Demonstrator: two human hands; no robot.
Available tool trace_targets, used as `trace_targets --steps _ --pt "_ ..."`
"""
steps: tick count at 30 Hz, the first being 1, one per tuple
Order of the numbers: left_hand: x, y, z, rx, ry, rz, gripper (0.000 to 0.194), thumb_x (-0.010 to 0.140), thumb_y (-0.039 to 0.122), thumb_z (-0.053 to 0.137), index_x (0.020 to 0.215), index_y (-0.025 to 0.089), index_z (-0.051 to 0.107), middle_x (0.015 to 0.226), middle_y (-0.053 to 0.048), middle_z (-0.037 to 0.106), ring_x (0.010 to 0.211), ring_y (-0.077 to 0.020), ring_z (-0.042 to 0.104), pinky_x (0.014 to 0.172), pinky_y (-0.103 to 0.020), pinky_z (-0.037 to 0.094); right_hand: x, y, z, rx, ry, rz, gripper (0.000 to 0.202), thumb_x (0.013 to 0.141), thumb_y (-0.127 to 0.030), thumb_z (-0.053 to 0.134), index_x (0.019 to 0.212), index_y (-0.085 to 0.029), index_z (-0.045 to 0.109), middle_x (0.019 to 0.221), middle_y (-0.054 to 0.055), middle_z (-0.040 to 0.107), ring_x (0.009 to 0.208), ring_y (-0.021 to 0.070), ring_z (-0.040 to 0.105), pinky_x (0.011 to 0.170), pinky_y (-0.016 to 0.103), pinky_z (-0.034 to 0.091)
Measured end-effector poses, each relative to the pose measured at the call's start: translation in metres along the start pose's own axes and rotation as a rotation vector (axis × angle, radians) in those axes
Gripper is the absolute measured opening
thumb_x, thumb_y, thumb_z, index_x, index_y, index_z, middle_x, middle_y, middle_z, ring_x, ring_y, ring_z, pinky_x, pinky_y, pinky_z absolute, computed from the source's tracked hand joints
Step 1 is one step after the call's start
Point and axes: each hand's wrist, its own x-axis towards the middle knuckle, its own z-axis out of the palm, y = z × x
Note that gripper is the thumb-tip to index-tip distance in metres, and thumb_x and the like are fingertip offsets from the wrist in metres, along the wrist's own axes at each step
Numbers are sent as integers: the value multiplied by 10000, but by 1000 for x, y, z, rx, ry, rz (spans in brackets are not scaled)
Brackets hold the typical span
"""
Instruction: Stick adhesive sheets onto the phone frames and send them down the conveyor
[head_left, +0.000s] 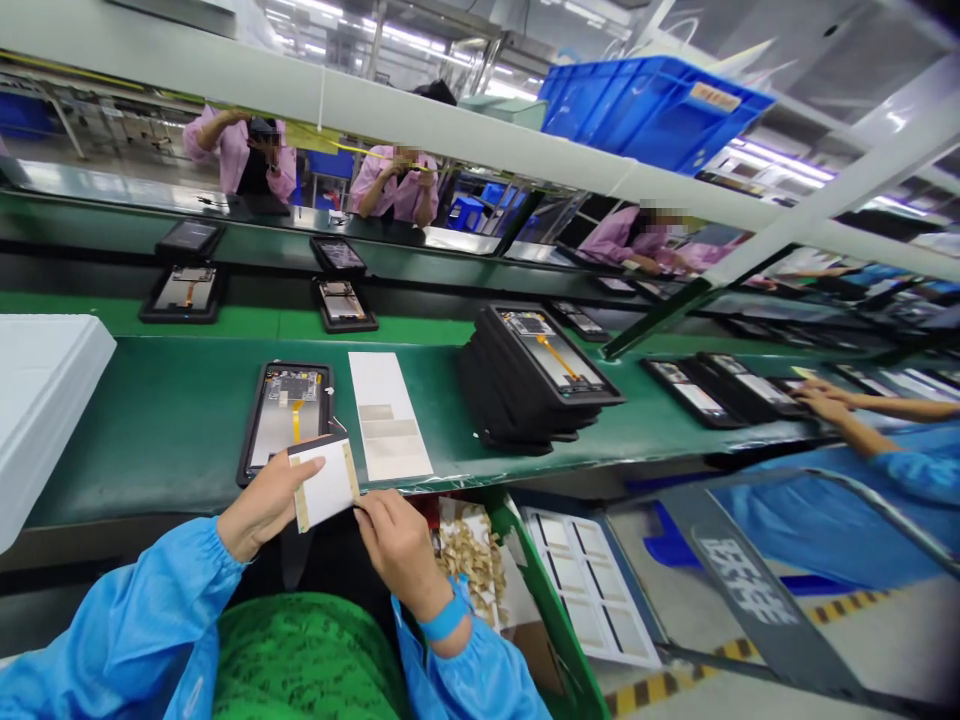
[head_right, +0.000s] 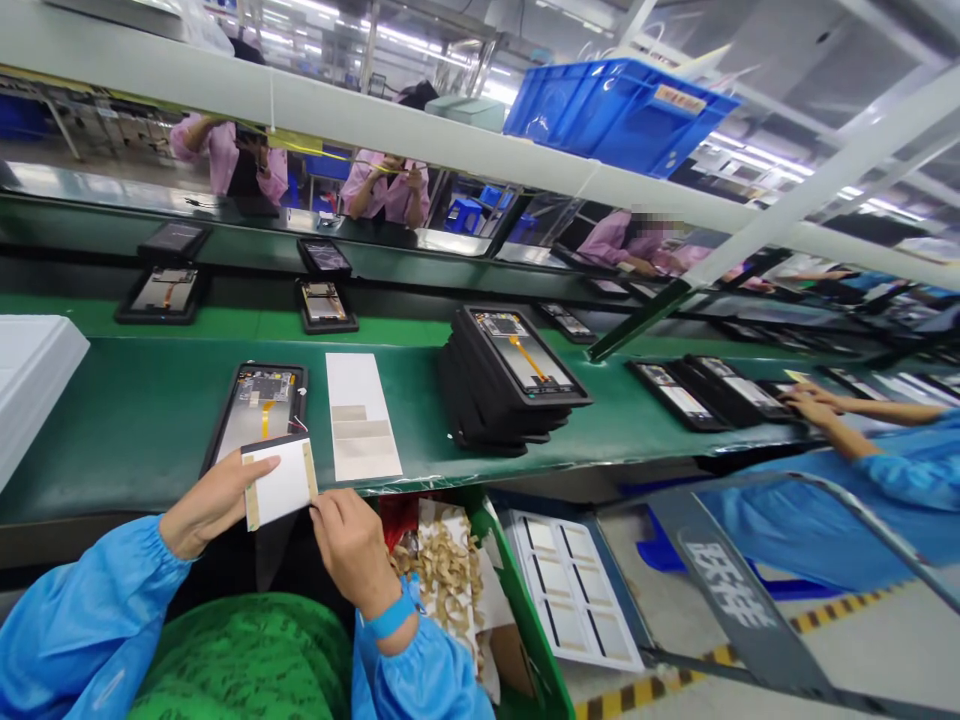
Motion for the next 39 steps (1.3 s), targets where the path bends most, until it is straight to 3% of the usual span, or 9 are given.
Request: trace_targets --steps 6,9,12,17,20,24,29,34,39 --pt "1 -5 -2 -9 -14 28 596 692 250 831 1245 130 642 1125 -147 740 1069 -319 684 907 -404 539 5 -5 10 -200 2 -83 153 949 -109 469 856 -191 559 786 60 598 743 194 564 680 327 458" --pt "-2 -6 0 -14 -24 36 653 662 235 848 1270 141 629 1149 -142 733 1096 -321 672 931 -408 529 7 -6 16 -180 56 -42 193 928 -91 458 794 -199 544 736 41 580 706 178 553 654 302 440" --pt "-5 -6 0 4 -60 -11 654 658 237 856 1265 135 633 1130 -149 738 1082 -326 679 922 -417 536 5 7 16 -66 161 141 187 910 -109 469 771 -198 556 704 21 587 665 160 561 638 281 439" --pt "-4 -6 -14 -20 -64 -91 552 707 224 822 1221 104 660 1060 -165 755 1012 -324 710 900 -413 557 -20 67 -6 36 440 623 189 916 -313 534 803 -181 608 742 44 679 610 161 608 606 284 492" --pt "4 -7 -17 -86 -57 -106 513 770 240 765 1244 86 645 1083 -178 747 1017 -322 711 929 -416 551 -38 81 -18 44 509 712 220 907 -375 552 819 -179 600 816 77 715 651 181 647 614 304 537" --pt "17 -16 -4 -201 -101 -149 536 823 226 699 1329 97 580 1179 -181 714 1096 -315 682 1000 -431 507 -37 36 -15 75 369 476 126 944 -239 515 949 -196 633 799 52 685 712 180 663 678 315 568" --pt "22 -24 12 -272 -107 -98 668 825 167 681 1451 163 444 1173 -152 721 1085 -281 688 996 -426 495 -10 -24 -8 225 125 31 317 949 -66 435 1174 -200 613 1001 95 666 954 185 656 841 324 577" --pt "18 -22 11 -273 -86 -55 650 843 155 658 1454 149 437 1148 -152 728 1031 -265 706 987 -414 498 3 -35 -12 90 -60 -163 259 944 -80 496 1179 -133 589 997 117 656 955 212 630 825 338 565" --pt "17 -24 11 -297 -64 -54 655 854 170 653 1469 170 427 1177 -148 715 1032 -266 701 986 -414 497 5 -36 -4 -119 -84 -255 195 939 -59 476 1051 -127 619 883 103 642 821 205 611 730 338 541"
